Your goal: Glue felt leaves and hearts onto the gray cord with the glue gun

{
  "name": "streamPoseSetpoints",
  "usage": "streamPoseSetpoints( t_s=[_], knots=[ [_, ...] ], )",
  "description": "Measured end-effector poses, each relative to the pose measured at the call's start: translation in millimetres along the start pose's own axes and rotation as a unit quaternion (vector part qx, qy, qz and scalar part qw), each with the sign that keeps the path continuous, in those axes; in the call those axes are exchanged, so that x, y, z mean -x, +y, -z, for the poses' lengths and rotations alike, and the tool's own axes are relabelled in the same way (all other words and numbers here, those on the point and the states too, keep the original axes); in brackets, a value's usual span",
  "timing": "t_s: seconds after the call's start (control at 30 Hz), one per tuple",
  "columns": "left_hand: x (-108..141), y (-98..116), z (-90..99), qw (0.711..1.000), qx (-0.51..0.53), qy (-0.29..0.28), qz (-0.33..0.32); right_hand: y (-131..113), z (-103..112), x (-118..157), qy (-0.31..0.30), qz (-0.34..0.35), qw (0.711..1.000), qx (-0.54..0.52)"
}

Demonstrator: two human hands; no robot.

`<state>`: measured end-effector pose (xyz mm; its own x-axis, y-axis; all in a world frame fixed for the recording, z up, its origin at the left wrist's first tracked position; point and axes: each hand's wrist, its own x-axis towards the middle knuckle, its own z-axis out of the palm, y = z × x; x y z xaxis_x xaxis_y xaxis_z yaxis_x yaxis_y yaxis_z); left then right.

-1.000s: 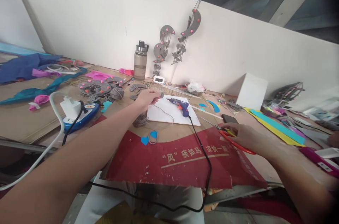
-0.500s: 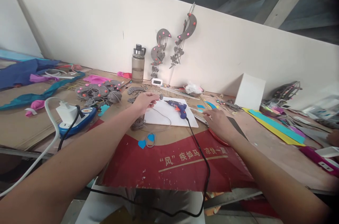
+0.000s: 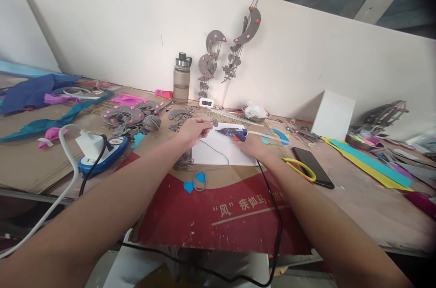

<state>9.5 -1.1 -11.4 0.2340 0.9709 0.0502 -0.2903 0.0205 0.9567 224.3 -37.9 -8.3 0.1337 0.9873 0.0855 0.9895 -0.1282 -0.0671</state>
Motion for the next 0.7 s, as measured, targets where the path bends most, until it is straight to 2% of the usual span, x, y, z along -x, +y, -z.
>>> streamPoseSetpoints(
  t_s=[0.07,0.17,0.27,0.37,0.47,0.53,0.6,0.7],
  knots=[
    [-1,-2,0.7,1.000,-0.003,0.000,0.000,1,3,3,-0.006,-0.019,1.000,-0.016],
    [-2,-6,2.6,1.000,-0.011,0.008,0.008,3,5,6,0.026,-0.026,0.998,-0.042],
    [-3,-9,4.7,0.999,-0.020,0.022,0.028,5,4,8,0.060,-0.013,0.987,-0.150],
    [-4,-10,6.0,0.998,-0.006,0.047,0.030,0,4,14,0.061,0.023,0.942,-0.328],
    [-4,-7,6.9,0.996,0.022,0.081,0.023,-13,7,24,0.067,0.095,0.867,-0.484],
    [-3,-3,7.6,0.995,0.039,0.094,0.020,-21,7,31,0.064,0.147,0.825,-0.542],
    [-3,-1,8.2,0.995,0.049,0.090,0.013,-25,5,34,0.061,0.181,0.809,-0.556],
    [-2,1,8.4,0.995,0.058,0.080,0.003,-23,0,34,0.083,0.200,0.827,-0.519]
  ],
)
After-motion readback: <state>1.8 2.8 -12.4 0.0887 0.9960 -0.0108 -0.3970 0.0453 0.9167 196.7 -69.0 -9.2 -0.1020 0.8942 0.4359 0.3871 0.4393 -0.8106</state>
